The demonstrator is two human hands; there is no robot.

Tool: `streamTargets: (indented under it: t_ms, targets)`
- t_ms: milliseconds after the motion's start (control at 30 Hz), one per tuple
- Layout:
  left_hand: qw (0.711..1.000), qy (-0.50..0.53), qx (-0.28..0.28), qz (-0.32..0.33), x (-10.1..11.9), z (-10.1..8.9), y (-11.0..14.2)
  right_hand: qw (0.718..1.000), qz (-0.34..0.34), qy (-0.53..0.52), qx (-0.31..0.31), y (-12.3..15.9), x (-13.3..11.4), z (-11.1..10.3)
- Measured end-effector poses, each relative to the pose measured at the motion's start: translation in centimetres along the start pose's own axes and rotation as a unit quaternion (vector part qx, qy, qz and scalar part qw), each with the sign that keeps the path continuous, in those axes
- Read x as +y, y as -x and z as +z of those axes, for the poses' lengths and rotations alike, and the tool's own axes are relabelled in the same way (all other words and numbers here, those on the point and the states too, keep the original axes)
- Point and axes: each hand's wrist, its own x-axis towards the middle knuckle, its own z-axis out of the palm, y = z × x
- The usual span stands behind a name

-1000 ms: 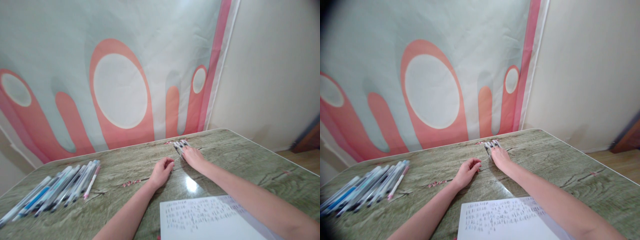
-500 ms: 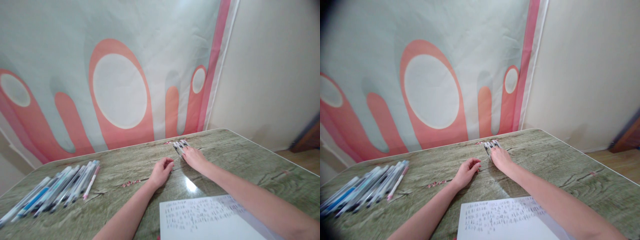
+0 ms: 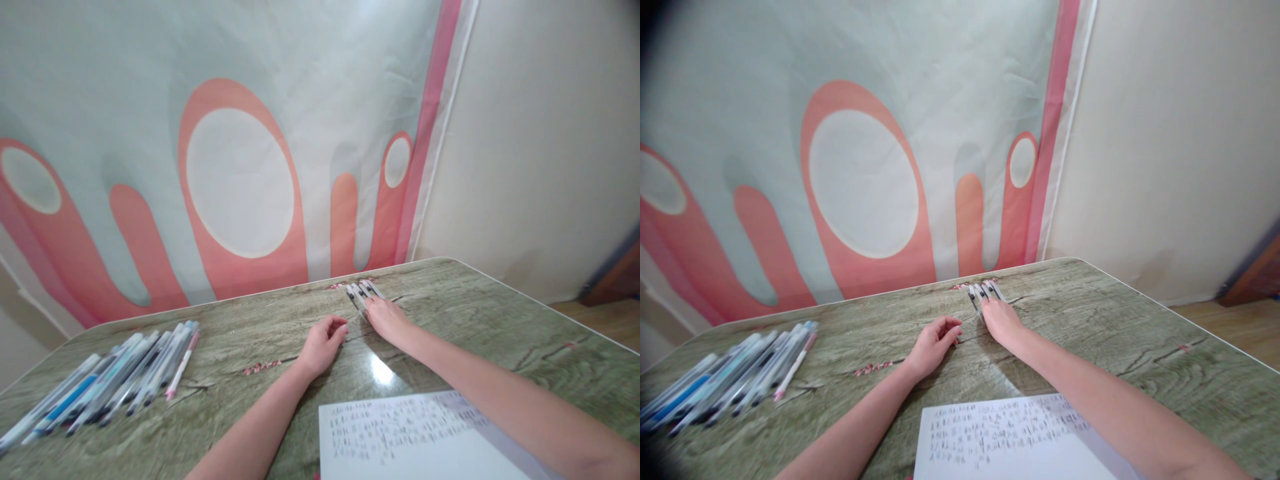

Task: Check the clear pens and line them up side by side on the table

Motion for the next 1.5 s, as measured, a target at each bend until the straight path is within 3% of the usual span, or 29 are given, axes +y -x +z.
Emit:
streamTargets:
  t_ms: [367,667,1100,1300,1400,1500]
  targets:
    - [1.000,-0.026,-0.009,0.008,-0.2,0.0,0.0,1.000,-0.015,-0.009,0.025,-1.0,0.1,0.9]
    - [1.000,-0.016,-0.010,0.002,0.0,-0.1,0.0,0.993,-0.044,0.003,0.106,-0.5,0.1,0.8]
    - [0.999,0.037,-0.002,-0.019,0.5,-0.4,-0.2,0.985,-0.064,0.008,0.159,0.2,0.5,1.1]
    - [0.996,-0.017,0.084,-0.008,0.2,-3.6,-1.7,0.975,-0.126,-0.011,0.186,0.6,0.3,1.1]
    - [0.982,-0.124,0.141,-0.021,-0.7,-6.9,-2.4,0.962,-0.188,-0.040,0.192,1.0,-0.2,0.9]
    - [0.948,-0.242,0.204,-0.040,-1.2,-10.8,-2.3,0.951,-0.234,-0.069,0.190,1.5,-1.1,0.8]
